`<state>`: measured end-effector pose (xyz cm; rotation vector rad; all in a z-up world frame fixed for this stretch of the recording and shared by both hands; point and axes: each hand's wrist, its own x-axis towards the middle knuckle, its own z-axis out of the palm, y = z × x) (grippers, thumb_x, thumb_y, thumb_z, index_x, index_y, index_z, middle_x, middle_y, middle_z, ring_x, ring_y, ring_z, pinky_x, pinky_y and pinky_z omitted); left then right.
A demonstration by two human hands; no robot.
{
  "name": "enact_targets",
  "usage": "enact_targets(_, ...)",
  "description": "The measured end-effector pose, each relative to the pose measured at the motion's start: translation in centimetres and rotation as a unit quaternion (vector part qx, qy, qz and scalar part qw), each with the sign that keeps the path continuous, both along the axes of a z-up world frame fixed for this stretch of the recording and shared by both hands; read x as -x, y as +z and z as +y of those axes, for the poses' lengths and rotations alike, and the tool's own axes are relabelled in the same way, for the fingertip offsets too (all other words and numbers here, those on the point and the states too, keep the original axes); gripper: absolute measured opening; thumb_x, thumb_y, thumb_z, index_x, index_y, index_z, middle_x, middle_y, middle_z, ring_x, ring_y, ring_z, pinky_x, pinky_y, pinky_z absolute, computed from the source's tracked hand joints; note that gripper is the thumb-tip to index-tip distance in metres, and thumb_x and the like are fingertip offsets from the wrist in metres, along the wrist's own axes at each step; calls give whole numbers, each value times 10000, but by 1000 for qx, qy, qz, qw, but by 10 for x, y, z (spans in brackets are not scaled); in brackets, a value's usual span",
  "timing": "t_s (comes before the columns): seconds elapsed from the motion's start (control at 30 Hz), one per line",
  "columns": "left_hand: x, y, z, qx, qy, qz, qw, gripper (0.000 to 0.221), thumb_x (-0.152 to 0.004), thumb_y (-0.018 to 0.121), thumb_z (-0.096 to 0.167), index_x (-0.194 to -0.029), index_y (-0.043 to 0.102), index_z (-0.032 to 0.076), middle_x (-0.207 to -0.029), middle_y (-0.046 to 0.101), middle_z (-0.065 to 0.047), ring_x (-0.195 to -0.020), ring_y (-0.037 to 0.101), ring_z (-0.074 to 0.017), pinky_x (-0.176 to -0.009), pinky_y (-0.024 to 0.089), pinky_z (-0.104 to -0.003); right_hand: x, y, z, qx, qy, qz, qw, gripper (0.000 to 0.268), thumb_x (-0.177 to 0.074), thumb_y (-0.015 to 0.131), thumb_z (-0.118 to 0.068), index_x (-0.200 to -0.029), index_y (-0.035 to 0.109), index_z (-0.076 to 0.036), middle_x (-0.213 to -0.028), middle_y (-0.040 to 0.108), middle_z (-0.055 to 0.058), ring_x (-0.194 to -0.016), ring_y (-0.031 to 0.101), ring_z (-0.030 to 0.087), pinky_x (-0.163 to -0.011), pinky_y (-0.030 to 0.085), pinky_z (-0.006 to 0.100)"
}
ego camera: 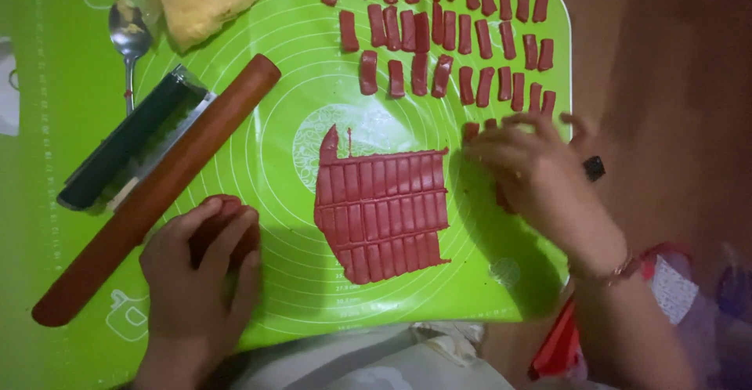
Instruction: Rolling out red dough with a rolling pin and cutting it into small strips using a dough cutter on a silicone mat.
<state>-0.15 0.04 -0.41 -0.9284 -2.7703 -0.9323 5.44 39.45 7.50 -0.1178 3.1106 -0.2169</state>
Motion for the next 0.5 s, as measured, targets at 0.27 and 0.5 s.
enact_targets(0.27, 0, 0, 2, 7, -4, 31, 999, 396, -881, 678, 236, -1258, 704, 117, -1309, 632, -235, -1109, 642, -425, -902, 501, -575, -28, -13, -30, -13, -36, 40, 999, 385, -888, 755, -151, -1267, 714, -207, -1311, 673, 69, -1230, 584, 337, -1100, 242, 534)
enact_targets(0.5, -6, 5, 3, 17, 27, 46, 998, 325, -922, 630, 255, -1220, 707, 153, -1306, 650, -184, -1131, 630, -393, -915, 447, -572, -18, -19, -68, 43, -128, 34, 990, 235, -995, 630, -163, -1195, 747, -125, -1158, 718, 70, -1112, 598, 305, -970, 258, 493)
